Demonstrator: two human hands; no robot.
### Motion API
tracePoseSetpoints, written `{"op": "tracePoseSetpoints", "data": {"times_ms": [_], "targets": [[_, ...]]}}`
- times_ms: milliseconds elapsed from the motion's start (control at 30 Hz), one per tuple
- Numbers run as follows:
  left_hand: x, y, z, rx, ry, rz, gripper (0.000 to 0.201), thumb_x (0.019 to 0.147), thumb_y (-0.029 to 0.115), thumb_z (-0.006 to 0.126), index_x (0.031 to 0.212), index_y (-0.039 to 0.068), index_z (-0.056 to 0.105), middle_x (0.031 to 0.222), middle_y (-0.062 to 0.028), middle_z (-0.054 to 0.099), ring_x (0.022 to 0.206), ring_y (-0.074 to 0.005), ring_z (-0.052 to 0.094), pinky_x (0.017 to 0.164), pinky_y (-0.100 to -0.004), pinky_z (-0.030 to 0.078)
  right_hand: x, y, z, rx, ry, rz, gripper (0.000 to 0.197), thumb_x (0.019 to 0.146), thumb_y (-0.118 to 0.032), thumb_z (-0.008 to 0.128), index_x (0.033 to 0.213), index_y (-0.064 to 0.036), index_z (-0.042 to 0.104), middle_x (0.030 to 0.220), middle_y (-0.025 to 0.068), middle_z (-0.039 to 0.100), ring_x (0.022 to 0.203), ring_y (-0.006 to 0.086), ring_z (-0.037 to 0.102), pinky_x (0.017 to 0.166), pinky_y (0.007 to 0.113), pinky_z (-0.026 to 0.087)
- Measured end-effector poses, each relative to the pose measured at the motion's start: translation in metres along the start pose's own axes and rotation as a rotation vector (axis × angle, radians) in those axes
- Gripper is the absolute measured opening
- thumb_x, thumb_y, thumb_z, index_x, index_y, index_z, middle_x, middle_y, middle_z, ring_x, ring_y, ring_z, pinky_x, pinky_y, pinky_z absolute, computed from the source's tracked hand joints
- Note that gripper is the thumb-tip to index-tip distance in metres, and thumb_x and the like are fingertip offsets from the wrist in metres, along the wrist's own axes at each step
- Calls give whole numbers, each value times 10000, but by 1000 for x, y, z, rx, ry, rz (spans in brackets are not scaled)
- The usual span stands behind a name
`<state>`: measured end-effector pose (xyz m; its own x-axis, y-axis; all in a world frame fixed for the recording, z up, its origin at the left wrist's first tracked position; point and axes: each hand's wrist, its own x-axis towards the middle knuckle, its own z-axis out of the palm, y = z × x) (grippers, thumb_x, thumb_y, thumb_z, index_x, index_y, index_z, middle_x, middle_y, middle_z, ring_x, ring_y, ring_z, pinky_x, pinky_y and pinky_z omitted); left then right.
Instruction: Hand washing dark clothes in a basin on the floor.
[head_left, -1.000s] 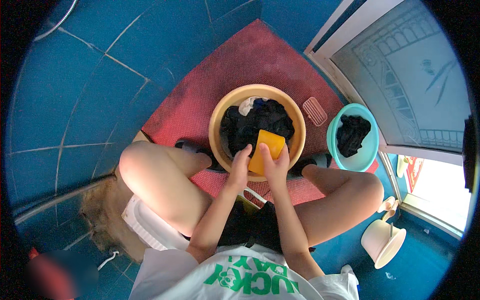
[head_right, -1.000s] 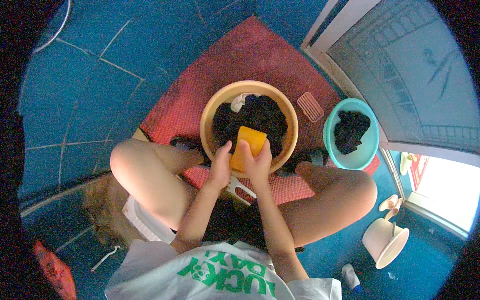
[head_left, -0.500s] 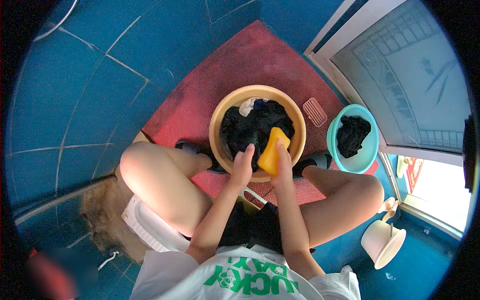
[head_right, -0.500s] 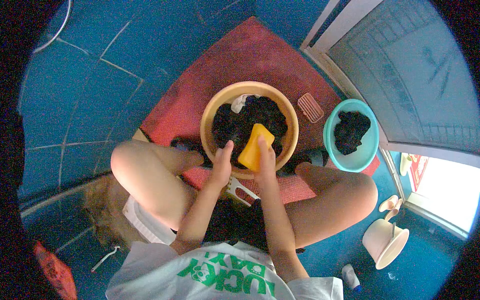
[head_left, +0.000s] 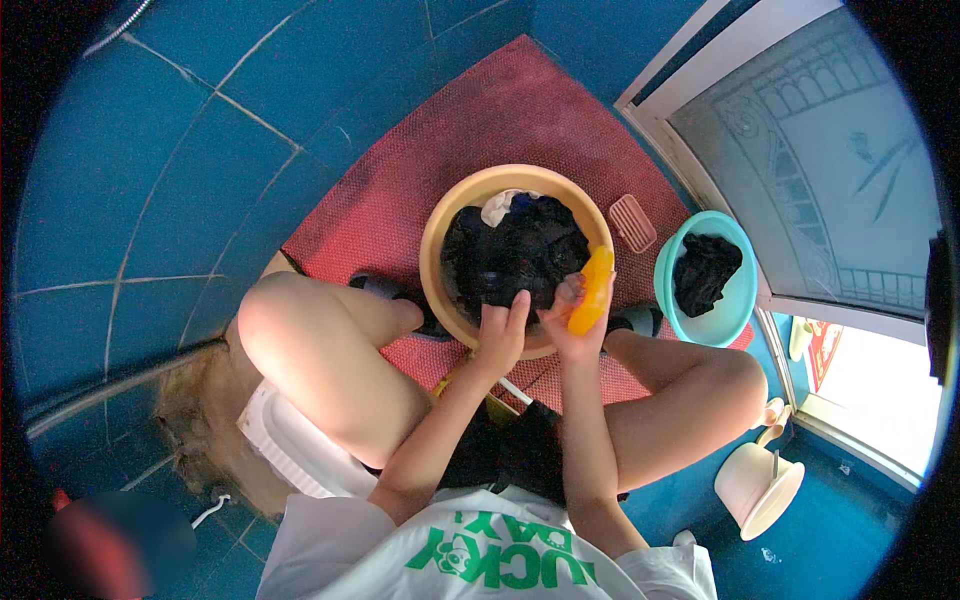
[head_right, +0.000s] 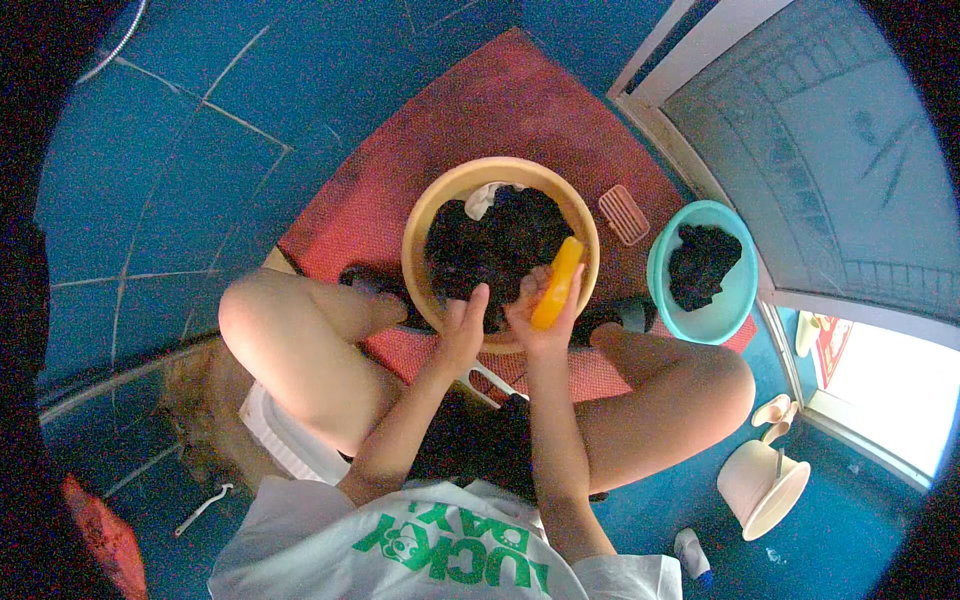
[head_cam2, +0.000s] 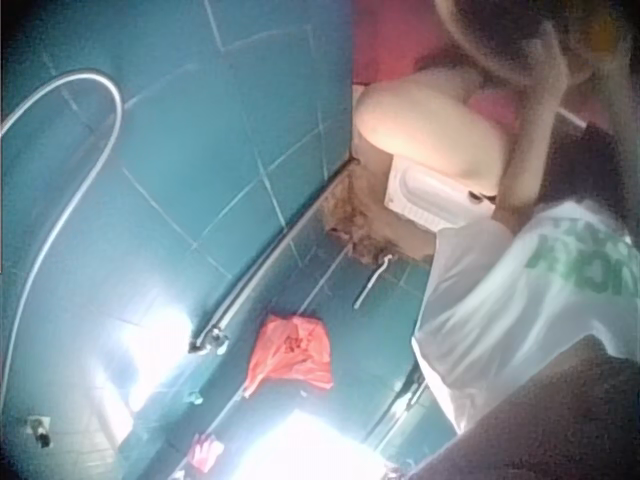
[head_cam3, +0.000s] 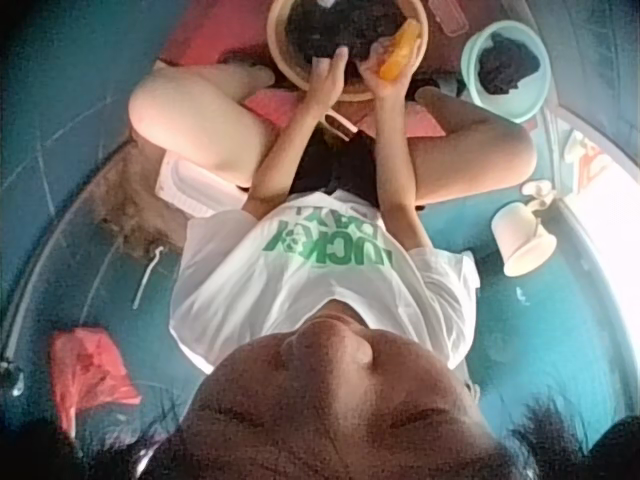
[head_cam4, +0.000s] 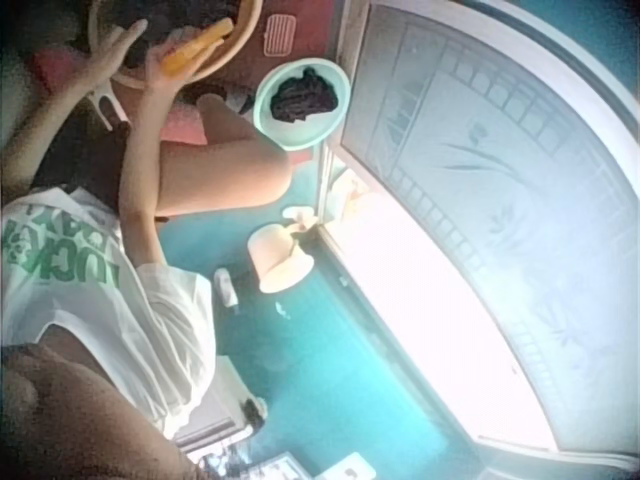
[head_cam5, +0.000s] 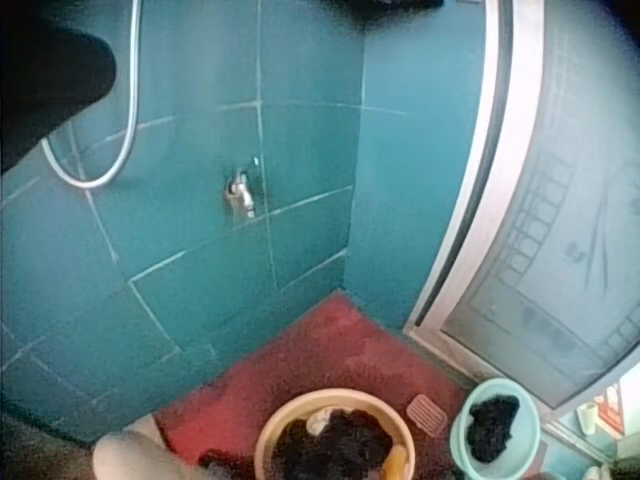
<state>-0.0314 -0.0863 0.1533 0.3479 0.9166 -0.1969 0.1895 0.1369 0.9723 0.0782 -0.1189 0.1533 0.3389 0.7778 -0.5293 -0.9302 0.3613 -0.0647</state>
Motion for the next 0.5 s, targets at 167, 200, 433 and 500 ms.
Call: {"op": "tracePoseSetpoints", "data": {"times_ms": [167,200,433,500], "targets": [[0,8,5,-127,-170,24,323,897,248,412,942,-53,517,935,-147,551,865,-258,520,739,-366,383,-5,-17,6,211,-209,27,384,850,-448,460,789,-70,477,628,19,440,528,104,449,472,221,394],[-1,10,5,-180,-172,-63,307,887,248,432,913,-46,517,919,-131,550,850,-232,522,736,-351,386,-5,-17,4,212,-206,25,384,850,-448,460,789,-70,477,628,19,440,528,104,449,472,221,394],[8,7,7,-1461,64,-919,251,792,276,571,715,49,497,663,-54,498,650,-172,489,704,-294,419,-9,-18,7,246,-308,43,402,858,-451,440,828,-50,460,644,36,449,501,121,454,441,219,400],[8,-13,5,-1498,119,-935,254,783,285,580,732,45,514,629,-51,503,621,-181,492,689,-309,443,-10,-18,7,236,-280,25,406,859,-453,436,828,-48,457,644,38,447,493,123,452,437,214,401]]}}
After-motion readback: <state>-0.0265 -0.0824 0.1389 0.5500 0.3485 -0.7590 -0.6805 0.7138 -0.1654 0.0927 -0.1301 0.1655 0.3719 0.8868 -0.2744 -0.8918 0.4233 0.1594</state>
